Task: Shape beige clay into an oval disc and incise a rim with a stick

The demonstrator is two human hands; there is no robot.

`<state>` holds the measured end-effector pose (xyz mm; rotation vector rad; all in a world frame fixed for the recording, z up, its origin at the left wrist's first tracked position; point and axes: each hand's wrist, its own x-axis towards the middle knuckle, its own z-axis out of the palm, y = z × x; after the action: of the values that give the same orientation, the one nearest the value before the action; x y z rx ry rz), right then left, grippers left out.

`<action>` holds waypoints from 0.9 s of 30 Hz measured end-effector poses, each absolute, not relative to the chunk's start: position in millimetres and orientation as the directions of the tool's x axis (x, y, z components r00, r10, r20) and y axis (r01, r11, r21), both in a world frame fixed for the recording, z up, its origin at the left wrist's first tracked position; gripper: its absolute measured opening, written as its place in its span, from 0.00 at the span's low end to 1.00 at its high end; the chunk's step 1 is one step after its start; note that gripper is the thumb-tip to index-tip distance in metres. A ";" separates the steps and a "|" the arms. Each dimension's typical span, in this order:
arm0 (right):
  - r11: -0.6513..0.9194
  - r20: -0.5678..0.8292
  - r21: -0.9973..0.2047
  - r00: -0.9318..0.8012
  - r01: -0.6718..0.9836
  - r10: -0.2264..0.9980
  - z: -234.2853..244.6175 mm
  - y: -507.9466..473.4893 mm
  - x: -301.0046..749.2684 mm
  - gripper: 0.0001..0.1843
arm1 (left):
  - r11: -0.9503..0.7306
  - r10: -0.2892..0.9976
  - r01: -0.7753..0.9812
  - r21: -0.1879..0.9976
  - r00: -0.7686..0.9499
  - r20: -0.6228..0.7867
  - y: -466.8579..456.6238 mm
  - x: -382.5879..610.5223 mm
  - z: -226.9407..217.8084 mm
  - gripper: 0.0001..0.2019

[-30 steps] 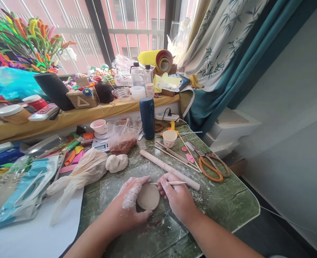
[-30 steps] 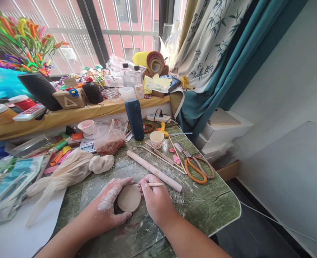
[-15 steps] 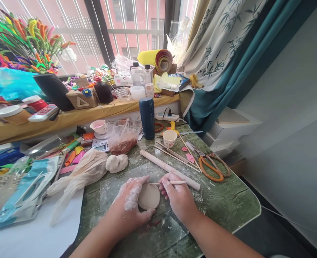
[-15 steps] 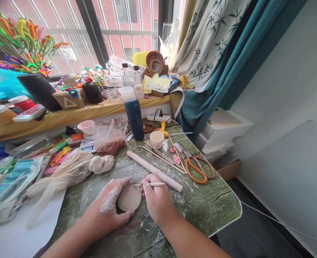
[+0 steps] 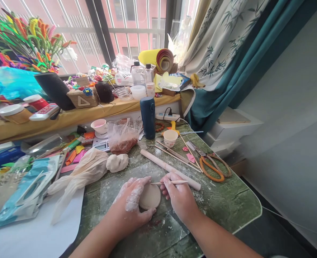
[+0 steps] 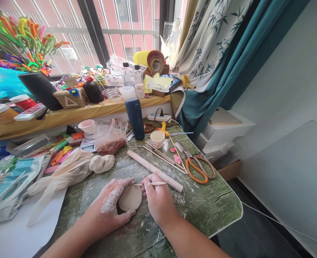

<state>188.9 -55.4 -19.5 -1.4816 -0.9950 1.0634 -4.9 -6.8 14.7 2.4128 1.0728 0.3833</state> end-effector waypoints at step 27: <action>-0.130 -0.107 -0.989 0.263 0.071 0.959 -20.2 -56.7 188.6 0.18 | -0.555 0.717 0.619 0.555 0.694 -0.057 -2.8 -7.0 12.4 0.41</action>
<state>188.6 -56.7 -20.2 -1.4736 -1.0149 1.0542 -7.0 -2.8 12.4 2.3550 1.0222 0.2367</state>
